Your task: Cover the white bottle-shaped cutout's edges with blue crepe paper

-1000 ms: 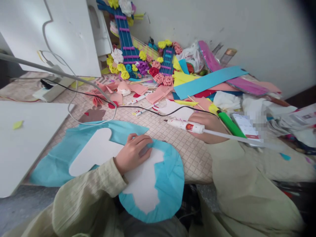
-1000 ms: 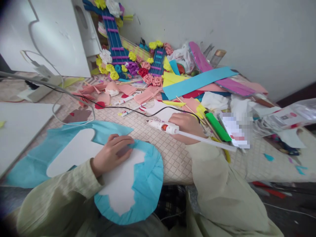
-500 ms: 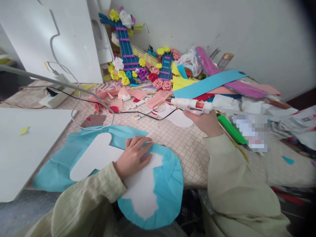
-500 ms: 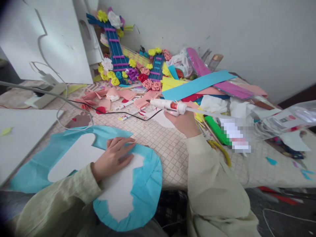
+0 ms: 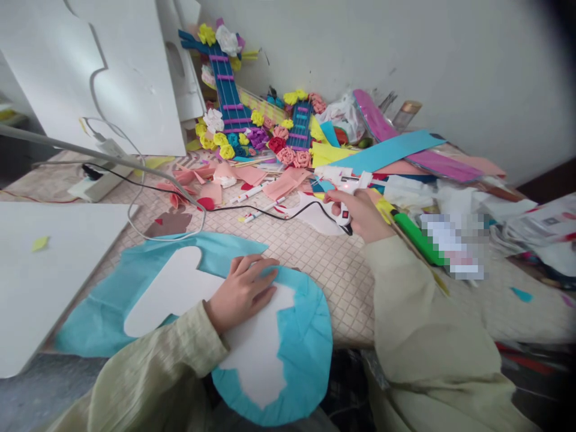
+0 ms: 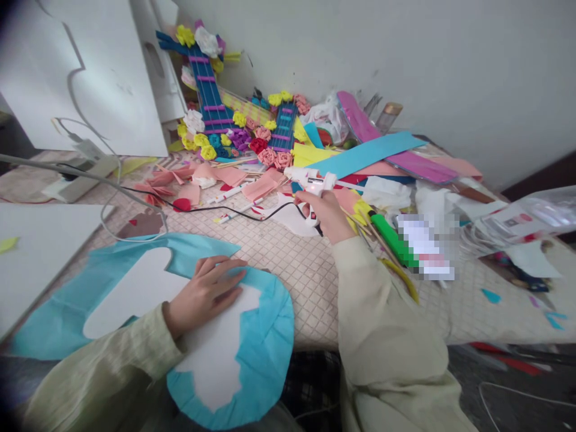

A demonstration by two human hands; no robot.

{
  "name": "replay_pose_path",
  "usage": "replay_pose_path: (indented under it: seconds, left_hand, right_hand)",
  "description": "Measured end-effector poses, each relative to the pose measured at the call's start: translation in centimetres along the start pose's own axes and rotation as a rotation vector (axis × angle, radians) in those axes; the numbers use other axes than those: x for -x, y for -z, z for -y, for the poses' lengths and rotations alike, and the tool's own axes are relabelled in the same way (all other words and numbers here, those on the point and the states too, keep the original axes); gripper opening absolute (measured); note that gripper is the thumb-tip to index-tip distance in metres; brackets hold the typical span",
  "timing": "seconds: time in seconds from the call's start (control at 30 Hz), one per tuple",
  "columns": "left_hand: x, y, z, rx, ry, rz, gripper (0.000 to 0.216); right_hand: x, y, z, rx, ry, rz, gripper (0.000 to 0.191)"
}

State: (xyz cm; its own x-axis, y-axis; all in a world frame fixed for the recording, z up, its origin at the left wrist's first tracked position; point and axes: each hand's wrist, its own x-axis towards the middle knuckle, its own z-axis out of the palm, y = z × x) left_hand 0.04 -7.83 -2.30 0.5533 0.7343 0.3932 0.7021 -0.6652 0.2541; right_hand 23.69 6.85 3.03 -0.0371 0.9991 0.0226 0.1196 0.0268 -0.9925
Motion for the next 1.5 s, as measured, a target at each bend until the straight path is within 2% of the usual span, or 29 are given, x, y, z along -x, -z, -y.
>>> replay_pose_path:
  seconds: [0.17,0.43,0.7,0.83,0.93,1.07,1.33,1.5]
  left_hand:
    - [0.0,0.1,-0.1,-0.021,-0.027,0.014,0.023]
    - [0.1,0.3,-0.2,-0.068,-0.053,-0.058,0.017]
    - [0.0,0.3,-0.2,-0.003,-0.097,-0.053,0.011]
    - [0.0,0.3,-0.1,0.012,-0.037,-0.086,0.016]
    - [-0.2,0.4,-0.2,-0.046,0.043,-0.032,0.028]
    - [-0.3,0.5,-0.3,-0.111,0.036,0.085,0.031]
    - [-0.3,0.4,-0.2,-0.093,-0.024,0.048,0.025]
    - [0.0,0.3,-0.2,-0.111,-0.007,0.009,0.029]
  right_hand:
    - [-0.5,-0.7,-1.2,-0.058,-0.066,0.074,0.019]
    - [-0.3,-1.2,-2.0,-0.052,-0.108,0.036,0.022]
    - [-0.4,-1.0,-2.9,-0.078,-0.107,0.055,0.025]
    - [-0.3,-0.9,-2.9,-0.072,-0.110,0.030,0.027]
    - [-0.1,-0.8,-2.7,-0.075,-0.101,0.011,0.027]
    - [-0.1,-0.7,-2.9,-0.095,-0.103,0.008,0.024]
    - [-0.4,-0.6,-3.5,-0.076,-0.092,-0.002,0.020]
    - [-0.5,-0.5,-3.7,-0.091,-0.085,-0.002,0.021]
